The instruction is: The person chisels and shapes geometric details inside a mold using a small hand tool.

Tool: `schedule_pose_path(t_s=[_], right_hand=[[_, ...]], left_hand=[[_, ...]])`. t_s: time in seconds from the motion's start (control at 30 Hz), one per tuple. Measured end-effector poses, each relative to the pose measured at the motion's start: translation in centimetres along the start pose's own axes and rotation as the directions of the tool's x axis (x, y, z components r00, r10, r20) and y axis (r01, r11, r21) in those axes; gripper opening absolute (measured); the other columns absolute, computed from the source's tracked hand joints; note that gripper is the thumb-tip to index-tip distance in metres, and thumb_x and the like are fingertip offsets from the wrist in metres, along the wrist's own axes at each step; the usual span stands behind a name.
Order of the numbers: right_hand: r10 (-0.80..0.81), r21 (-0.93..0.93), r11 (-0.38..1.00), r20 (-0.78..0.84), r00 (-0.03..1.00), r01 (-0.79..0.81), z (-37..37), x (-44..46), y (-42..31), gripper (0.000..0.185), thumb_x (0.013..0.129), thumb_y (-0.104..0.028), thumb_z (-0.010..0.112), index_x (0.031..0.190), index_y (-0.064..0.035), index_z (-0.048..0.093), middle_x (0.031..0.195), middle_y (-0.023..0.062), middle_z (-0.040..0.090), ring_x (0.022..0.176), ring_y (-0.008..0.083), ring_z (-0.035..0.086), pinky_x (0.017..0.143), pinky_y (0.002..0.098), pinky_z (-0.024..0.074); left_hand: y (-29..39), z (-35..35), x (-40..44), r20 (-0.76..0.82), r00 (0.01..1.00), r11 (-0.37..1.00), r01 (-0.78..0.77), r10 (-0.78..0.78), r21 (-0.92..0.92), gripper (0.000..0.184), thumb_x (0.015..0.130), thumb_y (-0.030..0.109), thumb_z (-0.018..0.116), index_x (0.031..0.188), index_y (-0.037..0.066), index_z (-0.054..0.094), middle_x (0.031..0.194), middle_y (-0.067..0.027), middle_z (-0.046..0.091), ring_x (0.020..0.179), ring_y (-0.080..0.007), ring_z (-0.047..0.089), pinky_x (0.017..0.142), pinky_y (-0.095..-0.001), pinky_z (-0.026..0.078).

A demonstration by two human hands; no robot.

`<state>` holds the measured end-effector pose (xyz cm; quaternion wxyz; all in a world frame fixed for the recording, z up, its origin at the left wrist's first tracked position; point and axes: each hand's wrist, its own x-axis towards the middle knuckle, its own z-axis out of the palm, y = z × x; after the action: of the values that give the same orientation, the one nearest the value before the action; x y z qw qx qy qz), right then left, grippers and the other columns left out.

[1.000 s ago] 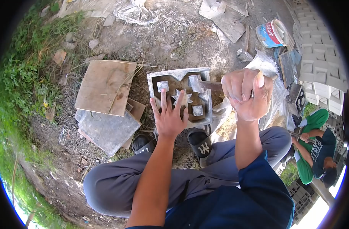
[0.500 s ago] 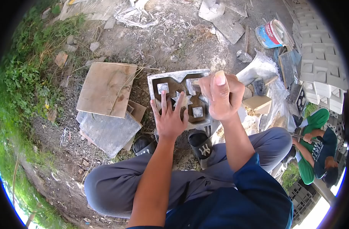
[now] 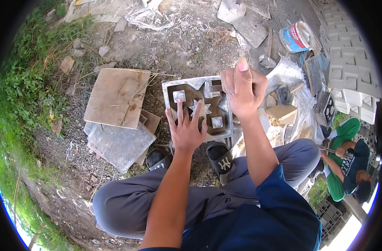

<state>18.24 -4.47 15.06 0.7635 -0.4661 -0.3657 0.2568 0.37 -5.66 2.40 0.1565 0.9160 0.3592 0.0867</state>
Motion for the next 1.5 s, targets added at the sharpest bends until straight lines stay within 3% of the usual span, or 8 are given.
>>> schedule_pose_path(t_s=[0.47, 0.63, 0.73, 0.87, 1.0, 1.07, 1.2, 1.5], right_hand=[[-0.011, -0.239, 0.971, -0.048, 0.999, -0.001, 0.0, 0.3, 1.4, 0.053, 0.112, -0.027, 0.055, 0.065, -0.005, 0.047, 0.059, -0.0059, 0.044, 0.055, 0.0033, 0.036, 0.048, 0.0266, 0.0248], [-0.073, -0.179, 0.983, -0.251, 0.965, 0.028, 1.3, -0.6, 1.5, 0.052, 0.113, -0.026, 0.053, 0.066, -0.0045, 0.044, 0.059, -0.0046, 0.041, 0.055, 0.0038, 0.035, 0.048, 0.026, 0.0265], [-0.101, -0.071, 0.994, -0.248, 0.963, 0.085, 1.8, -1.0, 1.4, 0.05, 0.113, -0.026, 0.052, 0.067, -0.0047, 0.047, 0.059, -0.0048, 0.043, 0.054, 0.0033, 0.037, 0.048, 0.0263, 0.0278], [-0.047, -0.434, 0.901, -0.113, 0.992, -0.007, 1.4, -0.3, 1.7, 0.052, 0.113, -0.026, 0.051, 0.067, -0.0042, 0.046, 0.059, -0.005, 0.043, 0.054, 0.0035, 0.036, 0.048, 0.0273, 0.0288], [-0.018, -0.159, 0.987, -0.237, 0.971, -0.021, 1.6, -1.1, 1.3, 0.054, 0.113, -0.032, 0.053, 0.067, -0.0037, 0.049, 0.057, -0.0055, 0.042, 0.053, 0.0032, 0.035, 0.047, 0.0278, 0.0285], [0.03, -0.473, 0.876, -0.138, 0.99, -0.093, 0.9, -1.2, 1.6, 0.058, 0.114, -0.033, 0.049, 0.062, -0.0063, 0.045, 0.055, -0.0045, 0.045, 0.049, 0.0036, 0.037, 0.045, 0.0272, 0.0287], [-0.01, -0.095, 0.995, -0.257, 0.966, -0.015, 1.7, -1.9, -0.5, 0.057, 0.113, -0.03, 0.051, 0.062, -0.0057, 0.046, 0.055, -0.0041, 0.046, 0.05, 0.0038, 0.037, 0.045, 0.028, 0.0283], [-0.112, -0.214, 0.975, -0.27, 0.956, 0.053, 2.4, -1.9, 0.8, 0.057, 0.114, -0.025, 0.049, 0.062, -0.0078, 0.033, 0.053, 0.0002, 0.038, 0.047, 0.0087, 0.031, 0.044, 0.0302, 0.0237]], left_hand=[[0.1, 0.3, -0.2, 0.011, 1.0, 1.0, 0.005, -0.005, 0.01, 0.07, 0.098, 0.041, 0.057, 0.163, 0.027, 0.037, 0.135, -0.0228, 0.062, 0.161, -0.0336, 0.017, 0.124, -0.0703, 0.002], [0.1, 0.2, -0.1, 0.063, 0.997, 0.999, 0.042, -0.042, -0.005, 0.083, 0.097, 0.043, 0.057, 0.161, -0.003, 0.03, 0.143, -0.0205, 0.059, 0.162, -0.0326, 0.014, 0.126, -0.0675, 0.002], [-0.1, 0.6, -0.2, -0.024, 0.999, 1.0, 0.026, -0.026, -0.01, 0.083, 0.097, 0.043, 0.057, 0.161, -0.004, 0.031, 0.146, -0.0196, 0.058, 0.162, -0.0319, 0.014, 0.126, -0.0664, 0.001], [0.2, 0.4, 0.1, 0.04, 0.998, 0.999, 0.041, -0.04, -0.026, 0.084, 0.097, 0.044, 0.057, 0.16, -0.005, 0.031, 0.147, -0.0206, 0.058, 0.162, -0.0308, 0.014, 0.127, -0.0659, 0.001], [-0.2, 0.5, -0.5, 0.003, 0.999, 0.999, 0.034, -0.034, 0.0, 0.086, 0.097, 0.044, 0.057, 0.161, -0.004, 0.028, 0.147, -0.0206, 0.058, 0.162, -0.029, 0.013, 0.126, -0.0666, 0.0], [0.0, 0.3, -0.2, 0.036, 0.998, 0.999, 0.042, -0.042, -0.022, 0.085, 0.096, 0.044, 0.057, 0.162, -0.003, 0.029, 0.145, -0.0201, 0.06, 0.162, -0.0288, 0.014, 0.126, -0.0671, 0.001], [-0.1, 0.6, -0.2, -0.013, 0.999, 0.998, 0.033, -0.034, -0.05, 0.083, 0.097, 0.044, 0.057, 0.161, -0.002, 0.031, 0.145, -0.0202, 0.06, 0.162, -0.0288, 0.015, 0.126, -0.0674, 0.002], [-0.1, 0.1, -0.6, 0.01, 0.999, 0.998, 0.037, -0.037, -0.055, 0.084, 0.096, 0.043, 0.058, 0.161, -0.002, 0.031, 0.146, -0.0234, 0.059, 0.162, -0.0303, 0.016, 0.126, -0.0676, 0.001]])
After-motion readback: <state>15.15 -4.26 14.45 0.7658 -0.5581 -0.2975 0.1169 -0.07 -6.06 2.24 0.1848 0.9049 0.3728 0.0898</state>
